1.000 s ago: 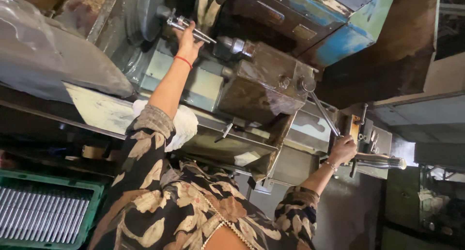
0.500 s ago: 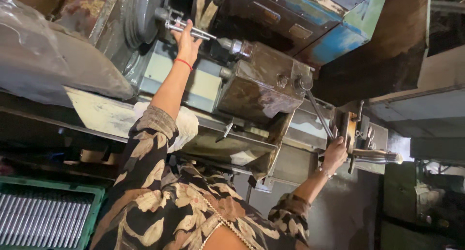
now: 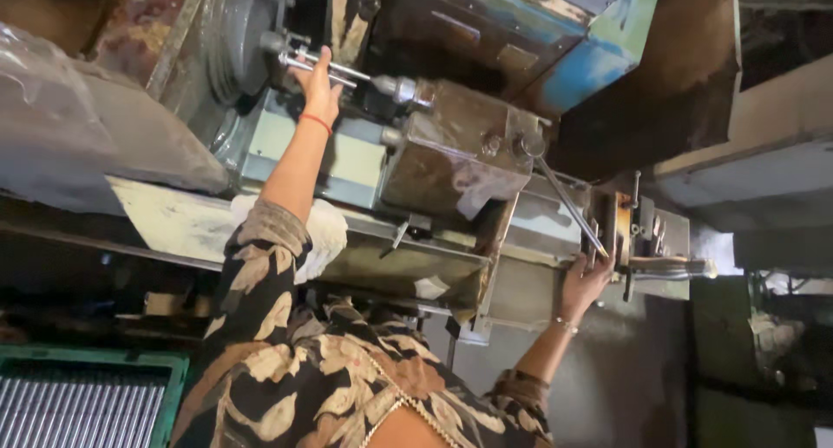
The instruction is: The person repeatedly picks up metal rods from a green crate, holds each rod against a rotating grinding wheel, and returns the rod to the crate. The process is repeated for multiple rods in a consistent sequence.
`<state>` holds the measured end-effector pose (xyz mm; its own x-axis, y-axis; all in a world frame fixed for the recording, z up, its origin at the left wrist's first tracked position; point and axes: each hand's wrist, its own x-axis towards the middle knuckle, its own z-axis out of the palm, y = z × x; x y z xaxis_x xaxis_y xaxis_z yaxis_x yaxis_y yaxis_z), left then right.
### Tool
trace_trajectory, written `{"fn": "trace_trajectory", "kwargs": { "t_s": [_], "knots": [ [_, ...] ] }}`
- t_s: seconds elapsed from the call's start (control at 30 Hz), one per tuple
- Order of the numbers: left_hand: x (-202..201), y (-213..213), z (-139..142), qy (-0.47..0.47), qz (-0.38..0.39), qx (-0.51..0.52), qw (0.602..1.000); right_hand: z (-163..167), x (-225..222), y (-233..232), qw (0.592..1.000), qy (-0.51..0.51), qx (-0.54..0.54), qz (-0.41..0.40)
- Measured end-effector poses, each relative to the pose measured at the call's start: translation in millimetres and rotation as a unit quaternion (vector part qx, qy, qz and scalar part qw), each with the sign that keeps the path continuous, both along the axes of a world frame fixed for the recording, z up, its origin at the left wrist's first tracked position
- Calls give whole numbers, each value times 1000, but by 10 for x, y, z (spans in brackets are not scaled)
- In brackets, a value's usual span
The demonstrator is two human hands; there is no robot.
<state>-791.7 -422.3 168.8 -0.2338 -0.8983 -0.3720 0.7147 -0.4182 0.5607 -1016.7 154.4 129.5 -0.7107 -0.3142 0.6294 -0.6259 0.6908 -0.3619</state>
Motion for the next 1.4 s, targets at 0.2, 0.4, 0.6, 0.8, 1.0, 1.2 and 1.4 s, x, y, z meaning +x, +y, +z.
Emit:
{"fn": "trace_trajectory", "kwargs": {
  "t_s": [0.2,0.4,0.6,0.8,1.0,1.2,1.4],
  "knots": [
    [13,-7,319,-39,98,-67,992,-1209,1397,299,743,-394,-532,-99],
    [667,837,744,104,-38,-298,948,-1893,2322,332,535,-586,-577,-195],
    [1975,1671,648,-54,-163,-320,932,-1679,2495,469,536,-641,-513,-198],
    [3317,1991,87,-221,-117,-407,878,-976,3011,385,657,-469,-534,-249],
    [4943,2570,-500,-574,73,-470,667,-557,3563,-523,820,-340,-426,173],
    [5854,2892,-1079,-534,85,-282,792,-730,5608,-1947,771,-528,60,352],
    [6467,3143,-1187,-302,99,-169,933,-391,7369,-2154,449,-705,-39,547]
  ]
}}
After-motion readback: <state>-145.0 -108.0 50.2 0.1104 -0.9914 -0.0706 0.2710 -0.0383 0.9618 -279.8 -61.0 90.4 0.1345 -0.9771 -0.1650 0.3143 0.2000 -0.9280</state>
